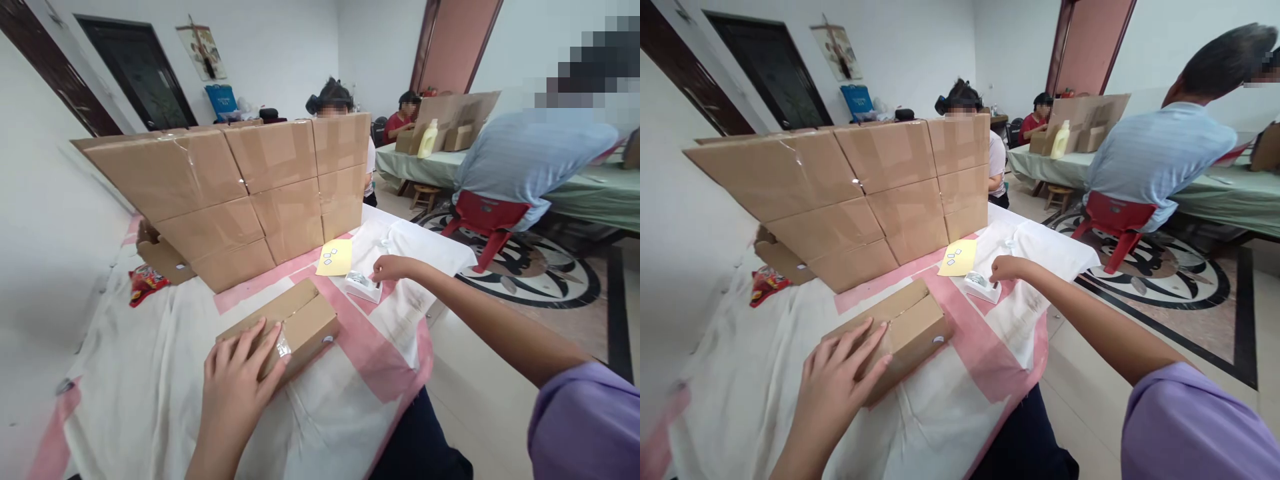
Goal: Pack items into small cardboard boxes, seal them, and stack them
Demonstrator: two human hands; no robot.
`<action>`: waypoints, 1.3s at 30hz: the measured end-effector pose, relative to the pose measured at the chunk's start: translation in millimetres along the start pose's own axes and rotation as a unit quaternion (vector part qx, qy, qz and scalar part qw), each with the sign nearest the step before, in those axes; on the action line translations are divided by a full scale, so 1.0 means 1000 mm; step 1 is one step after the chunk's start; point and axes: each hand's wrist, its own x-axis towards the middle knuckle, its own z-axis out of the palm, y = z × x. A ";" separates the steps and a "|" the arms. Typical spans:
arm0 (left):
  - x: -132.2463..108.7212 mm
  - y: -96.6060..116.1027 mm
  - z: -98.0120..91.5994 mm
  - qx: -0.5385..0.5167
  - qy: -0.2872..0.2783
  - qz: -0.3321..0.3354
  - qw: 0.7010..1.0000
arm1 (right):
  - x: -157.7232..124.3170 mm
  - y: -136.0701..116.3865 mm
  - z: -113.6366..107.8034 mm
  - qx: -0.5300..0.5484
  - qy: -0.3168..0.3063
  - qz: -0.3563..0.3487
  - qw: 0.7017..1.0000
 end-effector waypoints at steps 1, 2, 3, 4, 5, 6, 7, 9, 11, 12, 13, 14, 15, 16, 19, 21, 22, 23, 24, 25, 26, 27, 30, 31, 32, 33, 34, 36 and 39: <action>0.000 0.000 0.000 0.000 0.000 0.001 1.000 | 0.001 0.000 0.000 -0.007 0.002 -0.003 1.000; 0.000 0.000 0.000 -0.001 0.000 -0.002 1.000 | 0.002 -0.001 0.001 -0.013 0.004 -0.005 1.000; 0.000 0.000 0.000 -0.001 -0.002 -0.005 1.000 | 0.003 -0.002 0.001 -0.019 0.006 -0.005 1.000; 0.000 0.000 0.001 -0.002 -0.005 -0.008 1.000 | 0.004 -0.004 0.002 -0.023 0.009 -0.001 1.000; 0.000 0.000 0.001 -0.003 -0.007 -0.011 1.000 | 0.004 -0.005 0.004 -0.027 0.010 0.006 1.000; 0.000 0.000 0.000 -0.005 -0.007 -0.014 1.000 | 0.005 -0.007 0.005 -0.028 0.010 0.015 0.999; 0.000 0.001 0.000 -0.006 -0.008 -0.016 1.000 | 0.005 -0.009 0.007 -0.028 0.007 0.025 0.999; 0.000 0.002 0.000 -0.006 -0.009 -0.020 1.000 | 0.003 -0.012 0.012 -0.018 -0.001 0.043 0.999; 0.000 0.004 -0.001 -0.004 -0.011 -0.025 1.000 | 0.001 -0.015 0.016 0.002 0.000 0.054 0.999; 0.000 0.005 -0.001 -0.003 -0.012 -0.028 1.000 | 0.000 -0.016 0.019 0.012 0.009 0.059 0.998; 0.000 0.005 -0.002 -0.002 -0.014 -0.030 0.999 | -0.001 -0.017 0.021 0.021 0.021 0.064 0.998; 0.000 0.006 -0.002 -0.002 -0.016 -0.032 0.999 | -0.002 -0.018 0.023 0.029 0.035 0.068 0.997; 0.000 0.006 -0.003 -0.002 -0.019 -0.036 0.999 | -0.003 -0.018 0.025 0.036 0.047 0.071 0.996; 0.000 0.007 -0.003 -0.001 -0.020 -0.039 0.999 | -0.004 -0.017 0.027 0.043 0.057 0.074 0.995; 0.001 0.008 -0.005 0.002 -0.021 -0.045 0.999 | -0.007 -0.015 0.031 0.064 0.073 0.079 0.992; 0.001 0.010 -0.005 0.004 -0.020 -0.046 0.999 | -0.009 -0.014 0.033 0.080 0.082 0.082 0.990; 0.001 0.011 -0.006 0.004 -0.019 -0.046 0.999 | -0.010 -0.014 0.034 0.088 0.087 0.081 0.989; 0.001 0.011 -0.006 0.005 -0.017 -0.047 0.999 | -0.012 -0.014 0.034 0.097 0.092 0.079 0.988; 0.001 0.012 -0.006 0.006 -0.015 -0.049 0.999 | -0.013 -0.013 0.035 0.107 0.097 0.076 0.987; 0.001 0.013 -0.006 0.008 -0.012 -0.048 0.999 | -0.014 -0.013 0.036 0.119 0.102 0.072 0.985; 0.001 0.013 -0.006 0.009 -0.009 -0.048 0.999 | -0.015 -0.012 0.036 0.132 0.107 0.067 0.983; 0.001 0.013 -0.006 0.010 -0.005 -0.048 0.999 | -0.016 -0.012 0.037 0.148 0.111 0.061 0.981; 0.001 0.013 -0.006 0.012 -0.001 -0.041 0.999 | -0.018 -0.006 0.038 0.212 0.124 0.033 0.969; 0.001 0.012 -0.005 0.013 0.001 -0.040 0.999 | -0.019 -0.004 0.039 0.237 0.128 0.021 0.963; 0.000 0.011 -0.005 0.015 0.003 -0.039 0.999 | -0.020 -0.001 0.041 0.264 0.132 0.009 0.956; 0.000 0.011 -0.004 0.016 0.005 -0.037 0.999 | -0.020 0.002 0.043 0.289 0.136 -0.002 0.948; 0.000 0.010 -0.004 0.017 0.007 -0.035 0.999 | -0.021 0.005 0.046 0.313 0.140 -0.011 0.939; -0.001 0.009 -0.003 0.020 0.009 -0.033 0.999 | -0.021 0.010 0.056 0.356 0.154 -0.024 0.921; -0.001 0.009 -0.002 0.020 0.004 -0.039 0.999 | -0.020 0.014 0.076 0.416 0.190 -0.034 0.889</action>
